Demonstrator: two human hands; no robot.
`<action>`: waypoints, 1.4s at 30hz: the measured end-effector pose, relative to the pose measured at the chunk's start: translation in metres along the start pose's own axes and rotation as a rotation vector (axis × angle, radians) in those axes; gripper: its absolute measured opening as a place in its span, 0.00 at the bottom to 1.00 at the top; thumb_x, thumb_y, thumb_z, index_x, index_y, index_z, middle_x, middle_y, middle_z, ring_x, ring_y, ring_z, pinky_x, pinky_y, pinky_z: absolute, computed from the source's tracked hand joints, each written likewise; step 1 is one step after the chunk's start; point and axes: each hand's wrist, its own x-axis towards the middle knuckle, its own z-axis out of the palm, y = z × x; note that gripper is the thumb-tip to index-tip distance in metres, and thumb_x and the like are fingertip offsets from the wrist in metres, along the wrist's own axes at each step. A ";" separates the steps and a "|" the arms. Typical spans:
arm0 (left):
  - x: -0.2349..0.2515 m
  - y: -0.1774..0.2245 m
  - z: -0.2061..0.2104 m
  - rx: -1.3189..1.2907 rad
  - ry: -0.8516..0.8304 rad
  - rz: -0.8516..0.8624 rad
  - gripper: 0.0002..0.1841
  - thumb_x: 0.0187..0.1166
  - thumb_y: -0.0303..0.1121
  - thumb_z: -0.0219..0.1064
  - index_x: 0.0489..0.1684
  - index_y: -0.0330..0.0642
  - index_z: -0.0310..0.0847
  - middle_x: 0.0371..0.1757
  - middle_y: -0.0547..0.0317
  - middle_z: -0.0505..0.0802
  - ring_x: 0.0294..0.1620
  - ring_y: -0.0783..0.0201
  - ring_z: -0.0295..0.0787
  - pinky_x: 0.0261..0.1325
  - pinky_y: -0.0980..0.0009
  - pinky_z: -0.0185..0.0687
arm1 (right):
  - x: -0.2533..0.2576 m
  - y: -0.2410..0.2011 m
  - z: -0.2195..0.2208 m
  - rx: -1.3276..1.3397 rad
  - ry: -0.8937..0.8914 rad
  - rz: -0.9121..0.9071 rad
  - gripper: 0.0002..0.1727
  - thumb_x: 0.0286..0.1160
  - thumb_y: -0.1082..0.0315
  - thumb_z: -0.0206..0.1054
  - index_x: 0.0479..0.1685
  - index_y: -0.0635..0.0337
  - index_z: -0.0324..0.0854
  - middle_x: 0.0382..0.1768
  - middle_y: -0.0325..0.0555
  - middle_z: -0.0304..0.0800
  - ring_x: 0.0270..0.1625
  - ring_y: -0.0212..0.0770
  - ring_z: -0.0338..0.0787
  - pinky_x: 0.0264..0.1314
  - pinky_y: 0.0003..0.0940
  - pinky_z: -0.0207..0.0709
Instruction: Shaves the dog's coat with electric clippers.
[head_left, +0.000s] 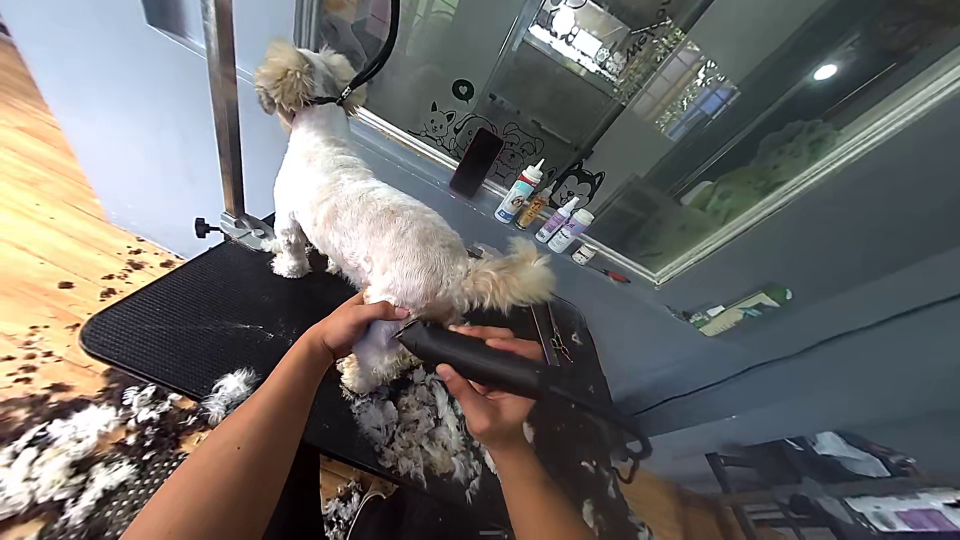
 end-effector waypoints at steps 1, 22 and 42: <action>0.001 0.000 0.000 -0.012 -0.009 0.005 0.14 0.67 0.33 0.65 0.51 0.49 0.83 0.37 0.59 0.97 0.36 0.69 0.95 0.41 0.69 0.93 | -0.001 0.001 -0.001 0.017 -0.044 0.052 0.34 0.50 0.79 0.87 0.60 0.47 0.78 0.56 0.47 0.90 0.62 0.51 0.92 0.61 0.50 0.92; 0.010 -0.004 -0.002 -0.028 -0.059 0.003 0.10 0.72 0.44 0.67 0.42 0.53 0.88 0.35 0.60 0.97 0.36 0.70 0.95 0.42 0.69 0.92 | -0.004 0.004 -0.006 0.031 -0.171 0.187 0.32 0.49 0.79 0.87 0.57 0.53 0.79 0.55 0.52 0.91 0.61 0.51 0.92 0.61 0.50 0.92; 0.008 0.004 0.009 -0.017 -0.086 -0.018 0.11 0.84 0.40 0.56 0.48 0.49 0.84 0.37 0.61 0.97 0.37 0.69 0.95 0.43 0.69 0.93 | 0.014 -0.029 -0.010 -0.200 -0.367 0.246 0.32 0.47 0.75 0.88 0.58 0.54 0.82 0.53 0.45 0.93 0.57 0.45 0.94 0.58 0.45 0.94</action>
